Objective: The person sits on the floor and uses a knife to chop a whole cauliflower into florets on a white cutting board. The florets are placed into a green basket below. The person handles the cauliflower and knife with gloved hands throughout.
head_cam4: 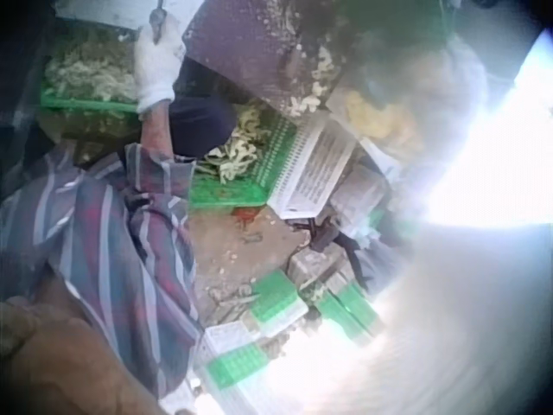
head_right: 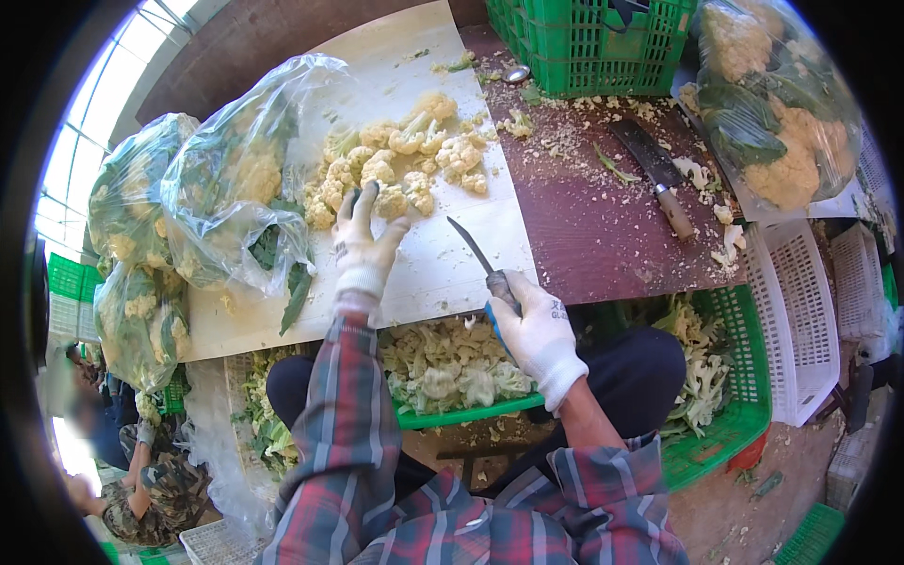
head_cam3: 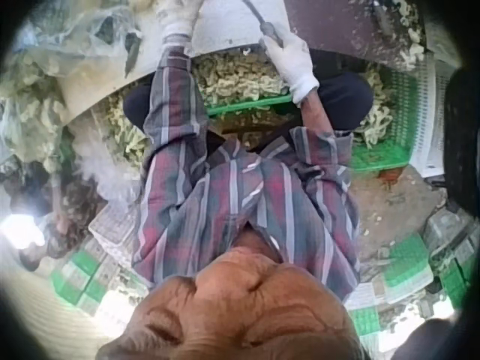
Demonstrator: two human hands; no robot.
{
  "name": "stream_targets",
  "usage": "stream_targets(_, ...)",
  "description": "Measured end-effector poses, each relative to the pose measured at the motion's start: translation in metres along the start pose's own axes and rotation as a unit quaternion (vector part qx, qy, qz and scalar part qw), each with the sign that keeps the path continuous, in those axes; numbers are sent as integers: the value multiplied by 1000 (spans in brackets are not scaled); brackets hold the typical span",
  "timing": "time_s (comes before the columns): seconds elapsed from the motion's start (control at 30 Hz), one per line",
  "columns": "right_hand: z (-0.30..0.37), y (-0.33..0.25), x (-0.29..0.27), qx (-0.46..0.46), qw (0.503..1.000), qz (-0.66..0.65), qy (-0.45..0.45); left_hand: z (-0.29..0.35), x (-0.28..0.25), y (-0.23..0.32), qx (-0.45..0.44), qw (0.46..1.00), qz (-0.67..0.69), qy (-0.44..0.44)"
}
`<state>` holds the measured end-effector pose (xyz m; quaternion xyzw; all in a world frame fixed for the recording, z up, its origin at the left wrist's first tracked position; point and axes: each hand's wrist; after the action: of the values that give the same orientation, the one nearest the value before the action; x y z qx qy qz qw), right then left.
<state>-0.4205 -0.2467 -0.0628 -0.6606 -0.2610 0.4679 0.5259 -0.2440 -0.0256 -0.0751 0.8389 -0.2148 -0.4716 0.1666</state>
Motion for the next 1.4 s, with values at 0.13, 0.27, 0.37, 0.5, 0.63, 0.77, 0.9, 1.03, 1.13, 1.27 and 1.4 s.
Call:
stream_targets(0.13, -5, -6, 5, -4, 1000, 21, -21, -36, 44, -9, -29, 997, -61, -30)
stream_targets(0.27, -3, -8, 1, 13, 999, 1, -37, -25, 45, -41, -237, 931, 275, 25)
stream_targets(0.37, 3, -6, 3, -8, 999, 0, -49, 20, 25, -58, -354, 834, 421, -48)
stream_targets(0.5, 12, -8, 19, -38, 997, 2, -74, 49, 1, -53, -311, 837, 444, -73)
stream_targets(0.63, 22, 3, 37, -95, 993, -23, -62, 57, -3, -54, -316, 841, 438, -42)
stream_targets(0.77, 28, 16, 55, -127, 991, -30, -30, 62, 0, -55, -325, 852, 409, -18)
stream_targets(0.9, 26, 21, 60, -152, 988, 8, -25, 65, -2, -37, -366, 829, 423, -2)
stream_targets(1.03, 23, 24, 66, -141, 989, 19, -35, 66, -1, -28, -377, 837, 397, 8)
stream_targets(1.13, 20, 25, 68, -120, 992, 18, -44, 67, 1, -23, -388, 825, 410, 28)
stream_targets(1.27, 22, 29, 75, -117, 992, 9, -39, 71, 11, -36, -371, 822, 428, 54)
stream_targets(1.4, 23, 24, 75, -102, 993, 13, -60, 74, 11, -34, -368, 813, 447, 55)
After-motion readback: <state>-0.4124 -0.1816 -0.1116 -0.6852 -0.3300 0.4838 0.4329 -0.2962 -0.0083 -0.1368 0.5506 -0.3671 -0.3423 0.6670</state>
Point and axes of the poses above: each hand's wrist, its own z-axis away from the middle knuckle, its own x-axis out of the palm, y = z × x, and after that the axes turned 14 degrees about y, right-handed
